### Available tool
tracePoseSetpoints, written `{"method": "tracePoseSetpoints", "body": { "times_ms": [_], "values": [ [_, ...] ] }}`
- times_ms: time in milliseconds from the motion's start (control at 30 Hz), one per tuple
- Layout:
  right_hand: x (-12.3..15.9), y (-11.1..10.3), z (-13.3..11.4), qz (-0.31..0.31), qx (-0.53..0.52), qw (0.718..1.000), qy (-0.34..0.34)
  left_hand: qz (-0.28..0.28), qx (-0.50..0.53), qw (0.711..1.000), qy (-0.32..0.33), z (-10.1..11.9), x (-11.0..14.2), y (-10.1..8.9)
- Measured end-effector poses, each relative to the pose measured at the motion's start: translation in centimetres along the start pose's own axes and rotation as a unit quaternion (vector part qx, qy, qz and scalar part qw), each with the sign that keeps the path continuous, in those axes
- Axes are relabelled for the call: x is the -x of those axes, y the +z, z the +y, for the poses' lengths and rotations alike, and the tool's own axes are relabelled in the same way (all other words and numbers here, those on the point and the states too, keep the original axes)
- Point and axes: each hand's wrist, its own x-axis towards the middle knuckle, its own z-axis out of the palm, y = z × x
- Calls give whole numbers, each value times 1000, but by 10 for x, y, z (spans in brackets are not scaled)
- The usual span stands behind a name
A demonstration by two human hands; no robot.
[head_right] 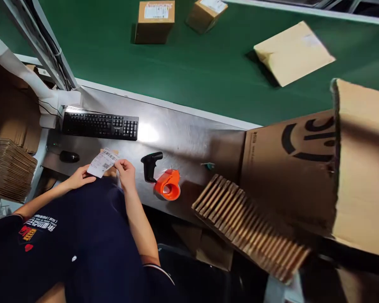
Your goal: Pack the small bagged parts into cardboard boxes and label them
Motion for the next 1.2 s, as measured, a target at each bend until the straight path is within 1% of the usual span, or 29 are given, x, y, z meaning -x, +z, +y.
{"method": "tracePoseSetpoints", "body": {
  "times_ms": [67, 167, 233, 300, 367, 433, 533, 600, 667, 767, 867, 933, 1033, 1200],
  "values": [
    [-3, -1, 11, -2, 20, 1000, 15, 2, -13, 1000, -18, -8, -5, 0],
    [-7, -2, 18, 25, 24, 999, 12, 21, -137, 990, -23, -12, -12, 5],
    [-9, -4, 14, 34, 22, 999, 2, 61, -204, 977, -28, -11, -16, 6],
    [-11, -7, 4, 32, 25, 999, -14, 117, -199, 972, -39, -8, -20, 4],
    [-11, -10, -9, 20, 32, 999, -31, 149, -144, 977, -44, -3, -27, 1],
    [-12, -15, -24, -4, 47, 998, -36, 141, -78, 986, -40, 1, -35, -1],
    [-16, -21, -40, -61, 71, 996, -11, 84, -14, 996, -34, 7, -48, -2],
    [-23, -25, -44, -96, 90, 991, 14, 62, -14, 997, -36, 9, -53, 0],
    [-33, -26, -42, -116, 123, 985, 30, 68, -45, 996, -41, 8, -54, 4],
    [-46, -24, -30, -115, 218, 969, 25, 102, -125, 985, -67, 4, -52, 10],
    [-54, -17, -16, -100, 329, 939, 10, 121, -196, 968, -101, 0, -50, 16],
    [-55, -12, -10, -95, 381, 920, 7, 125, -220, 961, -113, -2, -50, 18],
    [-56, -8, -8, -91, 422, 902, 0, 124, -233, 958, -114, -5, -52, 18],
    [-58, -5, -11, -85, 449, 889, -9, 126, -235, 956, -118, -9, -56, 16]
  ]
}}
